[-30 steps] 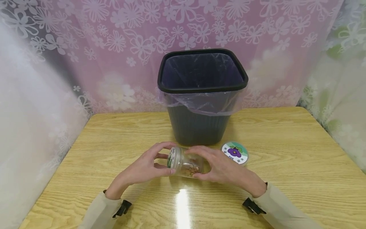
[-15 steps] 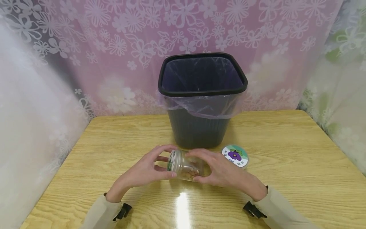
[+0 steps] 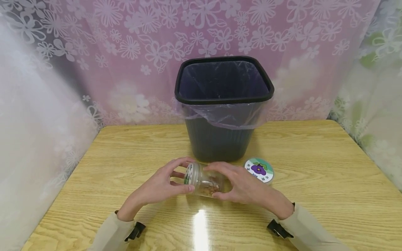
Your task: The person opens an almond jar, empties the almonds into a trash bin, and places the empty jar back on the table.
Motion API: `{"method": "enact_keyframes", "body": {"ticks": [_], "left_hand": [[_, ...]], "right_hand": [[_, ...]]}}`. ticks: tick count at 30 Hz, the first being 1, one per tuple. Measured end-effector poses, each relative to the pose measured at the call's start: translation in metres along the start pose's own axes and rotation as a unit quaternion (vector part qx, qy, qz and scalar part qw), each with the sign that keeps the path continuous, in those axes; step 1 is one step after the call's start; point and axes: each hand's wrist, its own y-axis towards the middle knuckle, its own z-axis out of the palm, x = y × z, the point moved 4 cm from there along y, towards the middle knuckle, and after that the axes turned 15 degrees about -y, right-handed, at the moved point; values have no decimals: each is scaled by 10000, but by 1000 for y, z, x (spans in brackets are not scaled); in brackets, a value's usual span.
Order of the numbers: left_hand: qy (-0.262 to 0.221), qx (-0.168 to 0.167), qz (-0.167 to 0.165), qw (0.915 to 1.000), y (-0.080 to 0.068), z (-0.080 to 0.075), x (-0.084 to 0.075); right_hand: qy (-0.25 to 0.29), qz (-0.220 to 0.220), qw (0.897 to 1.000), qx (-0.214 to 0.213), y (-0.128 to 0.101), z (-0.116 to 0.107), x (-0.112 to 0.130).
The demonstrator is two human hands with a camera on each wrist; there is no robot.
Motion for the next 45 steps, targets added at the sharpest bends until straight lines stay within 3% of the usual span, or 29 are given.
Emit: {"method": "enact_keyframes", "body": {"ticks": [17, 25, 34, 39, 45], "left_hand": [[34, -302, -562, 9980, -1, 0, 4], [-105, -42, -261, 9996, 0, 0, 3], [-156, 320, 395, 9986, 0, 2, -1], [-147, 340, 479, 9982, 1, 1, -1], [-139, 287, 332, 9989, 2, 0, -1]], "right_hand": [[-125, -38, 9999, -74, 0, 0, 2], [-66, 34, 9999, 128, 0, 2, 0], [-66, 37, 10000, 49, 0, 0, 1], [-23, 35, 10000, 57, 1, 0, 1], [-7, 82, 9999, 105, 0, 0, 1]]}}
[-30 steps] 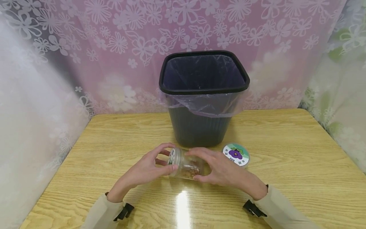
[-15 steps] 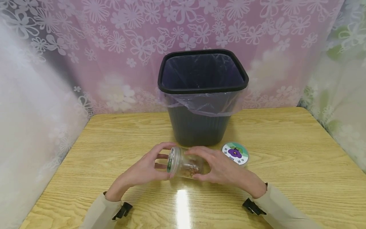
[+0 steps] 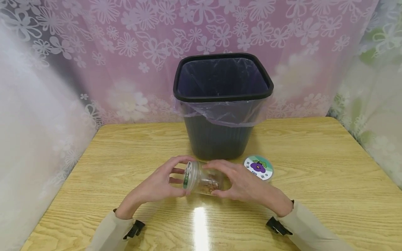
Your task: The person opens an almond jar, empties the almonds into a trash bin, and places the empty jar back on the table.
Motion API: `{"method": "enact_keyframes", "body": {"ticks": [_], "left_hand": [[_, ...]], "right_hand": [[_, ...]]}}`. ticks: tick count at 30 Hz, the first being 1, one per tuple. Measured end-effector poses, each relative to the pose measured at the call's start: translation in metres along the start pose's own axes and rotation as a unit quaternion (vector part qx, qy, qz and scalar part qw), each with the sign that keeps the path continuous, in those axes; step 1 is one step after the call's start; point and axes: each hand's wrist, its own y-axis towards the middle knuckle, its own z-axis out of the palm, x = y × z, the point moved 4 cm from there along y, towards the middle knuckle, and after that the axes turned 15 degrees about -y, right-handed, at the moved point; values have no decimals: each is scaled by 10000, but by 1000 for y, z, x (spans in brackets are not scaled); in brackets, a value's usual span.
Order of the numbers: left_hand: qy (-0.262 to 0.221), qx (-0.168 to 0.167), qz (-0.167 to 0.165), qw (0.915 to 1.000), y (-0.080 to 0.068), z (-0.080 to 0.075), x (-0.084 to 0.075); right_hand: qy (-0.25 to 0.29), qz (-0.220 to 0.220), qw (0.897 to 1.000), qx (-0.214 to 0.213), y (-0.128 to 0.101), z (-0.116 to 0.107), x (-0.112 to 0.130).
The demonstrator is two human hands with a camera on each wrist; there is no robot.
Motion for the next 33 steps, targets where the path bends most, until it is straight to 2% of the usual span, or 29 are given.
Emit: {"method": "enact_keyframes", "body": {"ticks": [8, 18, 22, 27, 30, 33], "left_hand": [[-20, -170, -461, 9988, -3, -2, 1], [392, -448, -833, 9947, -2, -5, 3], [477, -456, -951, 9933, -3, -5, 3], [443, -324, -878, 9946, -4, -4, 3], [229, -197, -682, 9972, -4, -2, 2], [88, -51, -348, 9993, -4, -1, -1]], "right_hand": [[-53, -55, 10000, -13, 0, 0, 0], [-83, -15, 10000, 38, -1, 1, 0], [-93, -48, 9999, 22, -1, 0, 0], [-71, -41, 9999, 60, -1, 1, -1], [-29, -2, 10000, 90, -1, 1, -1], [-3, 35, 10000, 93, -1, 1, -1]]}}
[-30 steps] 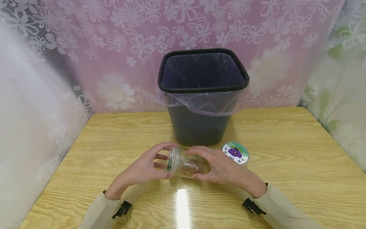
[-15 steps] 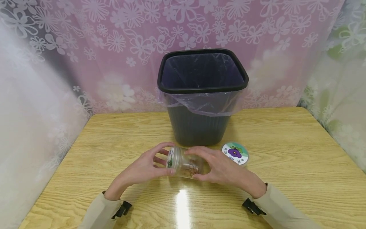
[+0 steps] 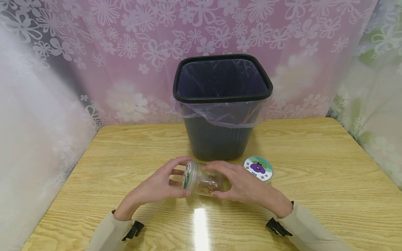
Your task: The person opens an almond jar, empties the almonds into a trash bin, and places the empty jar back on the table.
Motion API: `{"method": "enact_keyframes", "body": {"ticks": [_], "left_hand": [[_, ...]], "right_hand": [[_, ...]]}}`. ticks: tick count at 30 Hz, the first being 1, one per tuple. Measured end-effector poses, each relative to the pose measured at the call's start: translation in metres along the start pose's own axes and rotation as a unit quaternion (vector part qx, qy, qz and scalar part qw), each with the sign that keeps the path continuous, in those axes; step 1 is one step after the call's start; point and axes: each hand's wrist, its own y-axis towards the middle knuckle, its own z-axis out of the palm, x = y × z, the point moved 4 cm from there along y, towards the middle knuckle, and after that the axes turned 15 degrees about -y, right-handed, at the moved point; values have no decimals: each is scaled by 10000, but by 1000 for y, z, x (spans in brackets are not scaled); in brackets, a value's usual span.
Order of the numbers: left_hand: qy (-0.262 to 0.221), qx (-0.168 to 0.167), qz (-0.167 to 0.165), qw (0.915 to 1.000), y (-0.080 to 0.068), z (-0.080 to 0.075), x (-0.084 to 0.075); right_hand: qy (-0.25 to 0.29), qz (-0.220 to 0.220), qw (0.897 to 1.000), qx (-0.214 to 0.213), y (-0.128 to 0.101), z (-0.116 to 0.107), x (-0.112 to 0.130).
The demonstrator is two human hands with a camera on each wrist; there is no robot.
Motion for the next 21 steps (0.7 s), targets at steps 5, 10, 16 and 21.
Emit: {"method": "enact_keyframes", "body": {"ticks": [5, 10, 16, 21], "left_hand": [[-21, 68, 359, 9993, 1, 1, -3], [-45, 58, 369, 9993, 1, 1, -3], [-50, 33, 360, 9993, 1, 1, -2], [-78, 9, 355, 9993, 1, 0, -2]], "right_hand": [[-42, -35, 10000, -77, 0, 0, 0], [-66, -56, 9999, -103, 0, 1, 0], [-40, -49, 10000, -50, 0, 0, 0], [-37, -49, 9999, -89, -1, 0, 0]]}}
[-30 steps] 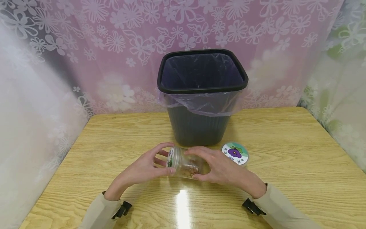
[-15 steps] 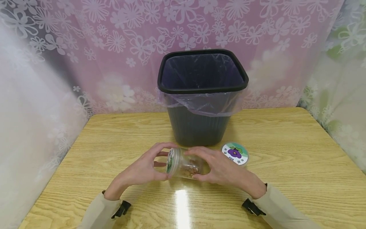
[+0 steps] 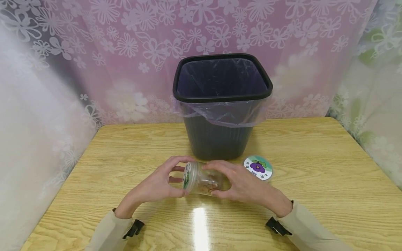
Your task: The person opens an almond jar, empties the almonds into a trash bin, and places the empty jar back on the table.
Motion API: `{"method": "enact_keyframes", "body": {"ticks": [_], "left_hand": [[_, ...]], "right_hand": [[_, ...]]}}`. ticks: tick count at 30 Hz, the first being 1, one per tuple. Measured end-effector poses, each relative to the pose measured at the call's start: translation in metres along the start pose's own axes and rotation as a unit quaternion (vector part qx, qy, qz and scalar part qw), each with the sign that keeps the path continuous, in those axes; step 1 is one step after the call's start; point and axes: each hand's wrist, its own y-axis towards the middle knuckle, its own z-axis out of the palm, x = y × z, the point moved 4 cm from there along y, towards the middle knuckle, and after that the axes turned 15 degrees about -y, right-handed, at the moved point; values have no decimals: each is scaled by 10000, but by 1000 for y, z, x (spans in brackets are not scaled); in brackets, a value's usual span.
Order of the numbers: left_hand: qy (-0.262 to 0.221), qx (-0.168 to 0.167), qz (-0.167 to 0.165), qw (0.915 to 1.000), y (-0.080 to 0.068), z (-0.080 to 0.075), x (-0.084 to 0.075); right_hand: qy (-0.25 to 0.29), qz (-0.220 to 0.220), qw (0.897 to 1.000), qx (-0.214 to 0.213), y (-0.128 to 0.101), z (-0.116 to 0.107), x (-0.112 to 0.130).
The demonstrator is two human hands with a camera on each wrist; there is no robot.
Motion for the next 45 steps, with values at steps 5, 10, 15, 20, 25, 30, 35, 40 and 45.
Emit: {"method": "enact_keyframes", "body": {"ticks": [5, 10, 15, 20, 25, 30, 35, 40, 45], "left_hand": [[-26, -7, -57, 10000, 1, -1, 1], [-24, -27, -118, 9999, 1, -2, 2], [-71, -79, -278, 9996, 0, -2, 2], [20, -152, -415, 9990, -1, -3, 2], [123, -209, -550, 9982, -3, -5, 2], [29, -270, -586, 9979, -6, -9, 3], [-144, -405, -646, 9970, -10, -14, 6], [54, -530, -519, 9972, -13, -23, 10], [324, -577, -581, 9961, -17, -30, 17]], "right_hand": [[12, -9, 10000, -43, 1, -1, 0], [27, 22, 10000, 15, 1, -1, -1], [52, 17, 9999, 101, 1, -1, 0], [29, -2, 9999, 111, 1, -1, -1], [-3, -20, 9999, 105, 1, -1, 0], [-8, 46, 9999, 161, 1, -2, 0], [14, 126, 9996, 235, 1, -2, 1], [4, 116, 9996, 243, 2, -2, 1], [51, 128, 9995, 295, 3, -4, 0]]}}
